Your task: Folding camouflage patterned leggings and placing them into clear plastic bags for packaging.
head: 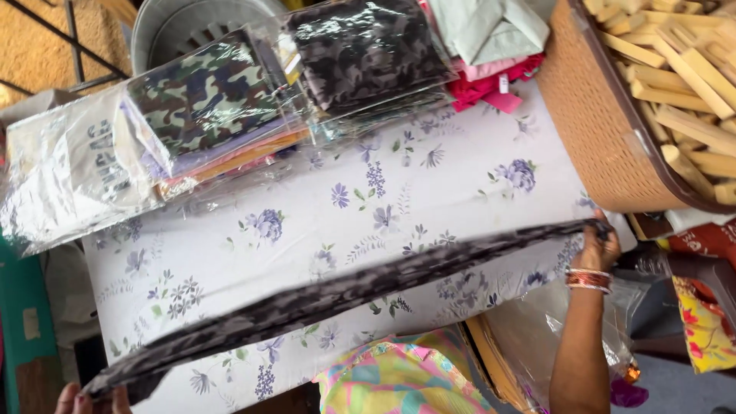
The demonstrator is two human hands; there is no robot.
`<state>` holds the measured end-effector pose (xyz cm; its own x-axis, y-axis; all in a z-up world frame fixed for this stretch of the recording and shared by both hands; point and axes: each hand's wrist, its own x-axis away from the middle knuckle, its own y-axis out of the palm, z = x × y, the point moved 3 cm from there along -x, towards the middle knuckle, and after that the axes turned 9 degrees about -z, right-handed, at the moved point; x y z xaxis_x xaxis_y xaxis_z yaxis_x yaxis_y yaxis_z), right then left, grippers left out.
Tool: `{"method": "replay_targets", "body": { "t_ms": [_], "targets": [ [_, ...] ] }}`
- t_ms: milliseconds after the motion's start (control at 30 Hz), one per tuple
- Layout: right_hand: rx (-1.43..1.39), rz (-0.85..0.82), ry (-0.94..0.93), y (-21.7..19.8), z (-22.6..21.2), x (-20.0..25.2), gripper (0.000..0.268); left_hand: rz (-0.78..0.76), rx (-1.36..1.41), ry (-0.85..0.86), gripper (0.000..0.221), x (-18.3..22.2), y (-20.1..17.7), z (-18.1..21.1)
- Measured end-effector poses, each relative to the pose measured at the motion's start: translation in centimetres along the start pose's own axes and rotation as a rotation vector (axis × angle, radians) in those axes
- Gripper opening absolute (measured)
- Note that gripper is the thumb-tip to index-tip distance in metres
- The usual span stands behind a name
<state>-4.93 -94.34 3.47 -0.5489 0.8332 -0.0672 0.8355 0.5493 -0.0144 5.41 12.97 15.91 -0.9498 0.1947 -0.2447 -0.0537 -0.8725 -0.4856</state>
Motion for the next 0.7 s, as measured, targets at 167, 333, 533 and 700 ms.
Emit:
{"method": "replay_targets", "body": {
  "t_ms": [167, 333, 533, 700],
  "targets": [
    [-0.026, 0.043, -0.106, 0.4, 1.6, -3.6, 0.018, -0.181, -0.622, 0.039, 0.024, 1.2, 2.6, -6.5],
    [0.397, -0.031, -0.063, 5.9, 3.4, -6.6, 0.019, 0.322, 0.970, -0.747, 0.053, -10.4, 11.7, -0.5],
    [0.738, -0.095, 0.008, 12.4, -1.2, -6.9, 0.021, 0.512, 1.112, -0.797, 0.057, -15.2, 16.7, -13.7],
    [0.974, -0.160, 0.121, 11.9, -1.9, -7.2, 0.027, 0.627, 0.948, -0.686, 0.073, -16.5, 20.2, -8.2]
  ]
}}
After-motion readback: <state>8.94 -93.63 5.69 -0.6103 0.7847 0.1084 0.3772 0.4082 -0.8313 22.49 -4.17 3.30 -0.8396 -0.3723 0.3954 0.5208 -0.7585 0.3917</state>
